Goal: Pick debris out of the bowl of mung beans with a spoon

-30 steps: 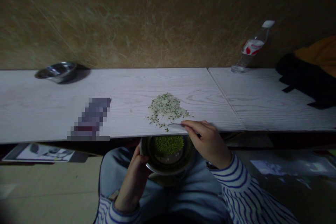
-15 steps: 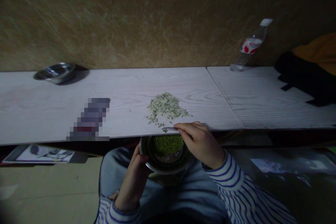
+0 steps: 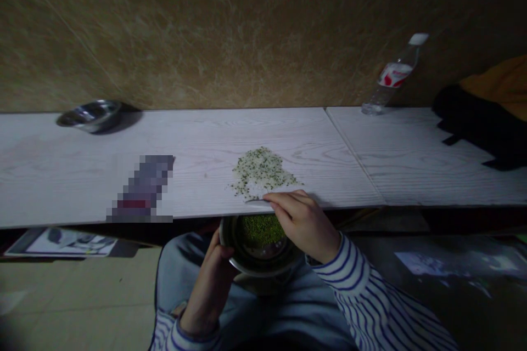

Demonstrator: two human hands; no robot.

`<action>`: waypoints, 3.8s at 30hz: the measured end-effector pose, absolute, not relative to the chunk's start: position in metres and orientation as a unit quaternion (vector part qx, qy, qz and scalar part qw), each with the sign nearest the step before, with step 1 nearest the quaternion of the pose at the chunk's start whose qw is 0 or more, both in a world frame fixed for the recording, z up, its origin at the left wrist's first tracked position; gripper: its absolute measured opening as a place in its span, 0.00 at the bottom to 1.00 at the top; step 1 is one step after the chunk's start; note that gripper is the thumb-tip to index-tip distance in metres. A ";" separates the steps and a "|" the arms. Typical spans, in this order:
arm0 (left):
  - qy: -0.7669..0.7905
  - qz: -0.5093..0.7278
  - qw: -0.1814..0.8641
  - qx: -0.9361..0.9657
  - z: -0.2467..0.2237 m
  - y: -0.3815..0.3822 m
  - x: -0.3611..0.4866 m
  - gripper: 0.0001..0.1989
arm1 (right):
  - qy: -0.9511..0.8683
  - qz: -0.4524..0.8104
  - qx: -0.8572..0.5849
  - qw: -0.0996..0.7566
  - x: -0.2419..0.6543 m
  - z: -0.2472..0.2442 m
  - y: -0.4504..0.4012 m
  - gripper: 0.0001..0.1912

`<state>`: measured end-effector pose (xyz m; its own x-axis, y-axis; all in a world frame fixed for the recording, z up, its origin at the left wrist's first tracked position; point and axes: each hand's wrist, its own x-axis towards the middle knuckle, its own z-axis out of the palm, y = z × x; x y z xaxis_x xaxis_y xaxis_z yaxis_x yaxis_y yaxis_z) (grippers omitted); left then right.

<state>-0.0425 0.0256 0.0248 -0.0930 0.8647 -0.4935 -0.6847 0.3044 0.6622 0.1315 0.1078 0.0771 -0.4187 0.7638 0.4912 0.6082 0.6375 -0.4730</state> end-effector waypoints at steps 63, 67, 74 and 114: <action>0.453 0.600 0.655 0.076 0.026 0.019 -0.056 0.29 | -0.937 0.104 -0.279 0.182 0.047 0.104 0.211 0.13; 0.448 0.604 0.656 0.069 0.025 0.018 -0.059 0.29 | -0.950 0.123 -0.239 0.161 0.044 0.098 0.213 0.14; 0.458 0.598 0.654 0.073 0.026 0.017 -0.060 0.30 | -0.950 0.135 -0.228 0.163 0.069 0.098 0.212 0.15; 0.447 0.586 0.670 0.087 0.020 0.018 -0.052 0.30 | -0.860 0.155 -0.434 0.219 0.101 0.095 0.172 0.15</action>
<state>-0.0517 0.0177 0.0199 -0.0859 0.8635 -0.4970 -0.7071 0.2987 0.6410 0.1013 0.1720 0.0946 -0.5271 0.8147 0.2417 0.6794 0.5749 -0.4560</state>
